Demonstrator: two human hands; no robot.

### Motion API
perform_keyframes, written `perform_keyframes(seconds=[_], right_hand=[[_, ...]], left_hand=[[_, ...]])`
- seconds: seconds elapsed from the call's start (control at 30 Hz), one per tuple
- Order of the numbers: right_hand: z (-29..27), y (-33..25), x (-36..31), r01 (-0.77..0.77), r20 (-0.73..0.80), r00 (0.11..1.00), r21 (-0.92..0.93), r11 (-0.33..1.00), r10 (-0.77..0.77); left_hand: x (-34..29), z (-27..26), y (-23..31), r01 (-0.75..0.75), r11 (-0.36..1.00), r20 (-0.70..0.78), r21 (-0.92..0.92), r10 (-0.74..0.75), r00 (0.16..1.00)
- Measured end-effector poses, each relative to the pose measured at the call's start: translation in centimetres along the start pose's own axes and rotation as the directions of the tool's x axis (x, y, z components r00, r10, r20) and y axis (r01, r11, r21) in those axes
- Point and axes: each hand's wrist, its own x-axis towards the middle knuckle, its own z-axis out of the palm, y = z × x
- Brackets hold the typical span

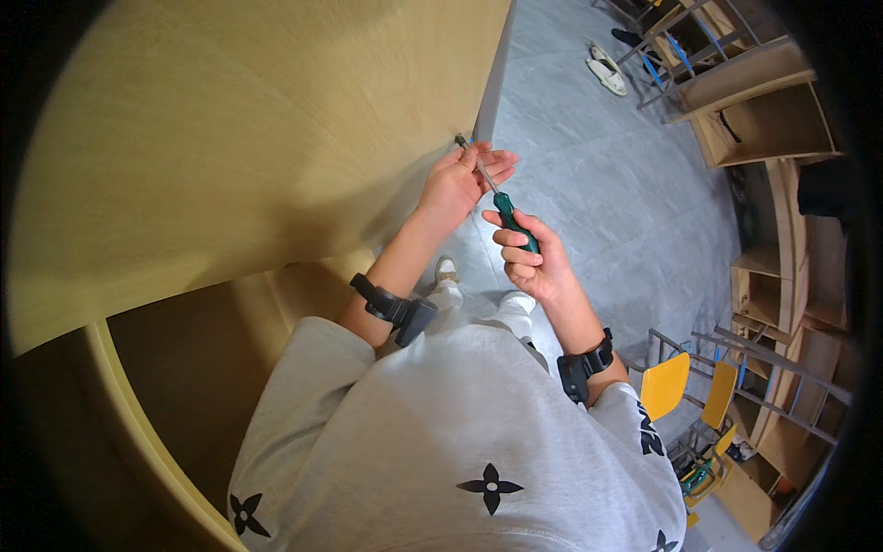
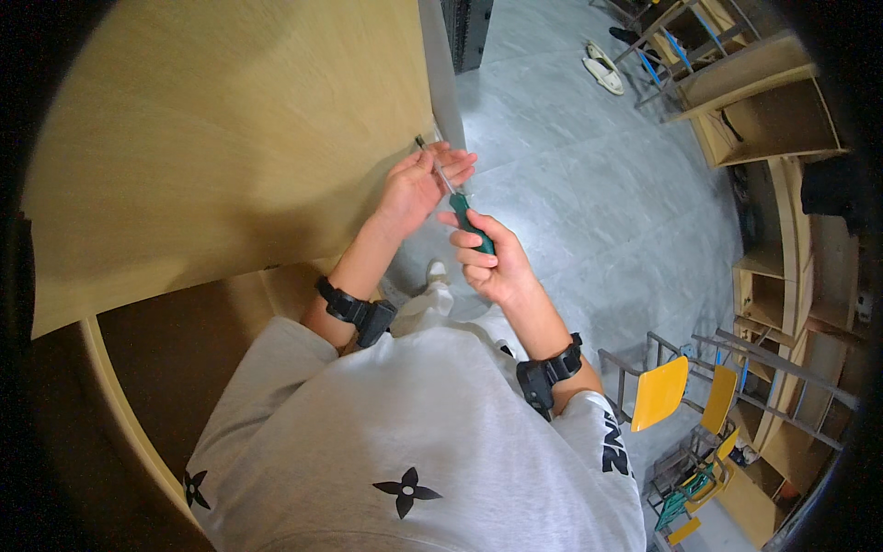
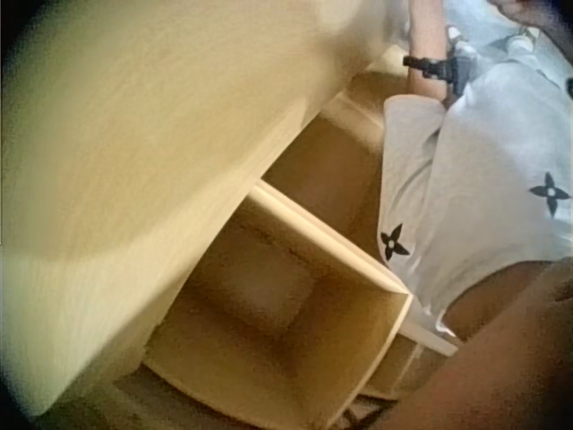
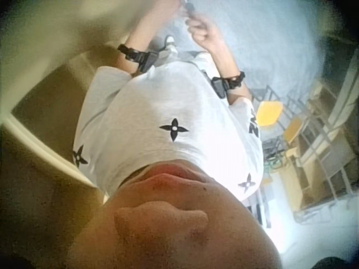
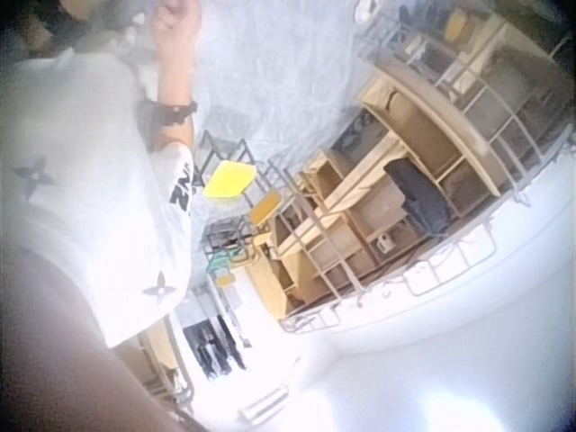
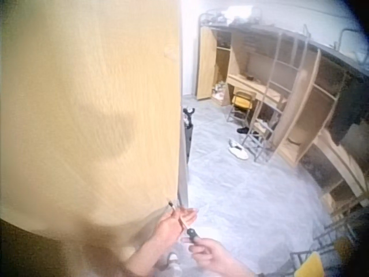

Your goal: The person uses a screwdriver to tighten screws on a wooden wardrobe cabinet hinge, and later handles plastic cable ties and components to secure parts inside a room.

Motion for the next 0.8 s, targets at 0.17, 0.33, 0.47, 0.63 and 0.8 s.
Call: perform_keyframes(seconds=[0.17,0.33,0.47,0.63,0.8], right_hand=[[1.6,2.0,0.1,0.144,-0.169,0.769,-0.894,0.424,-0.617],[0.0,2.3,0.9,0.098,0.180,0.608,-0.983,-0.152,-0.773],[0.7,-0.4,-0.4,0.044,-0.010,0.999,-0.060,0.997,-0.044],[1.5,1.5,0.1,0.221,-0.088,0.792,-0.881,0.418,-0.604],[-0.1,2.3,1.7,0.027,0.358,0.563,-0.909,-0.417,-0.745]], left_hand=[[0.5,-2.0,0.2,0.067,0.992,0.035,0.111,-0.072,0.997],[0.9,-1.4,0.1,0.042,0.995,-0.009,0.088,-0.041,0.999],[0.3,0.5,0.5,0.079,0.997,0.014,0.015,-0.079,0.997],[0.9,-1.3,-0.3,0.036,0.999,0.026,0.011,-0.036,0.999],[0.5,-0.1,0.2,0.056,0.996,-0.041,0.063,-0.054,0.998]])
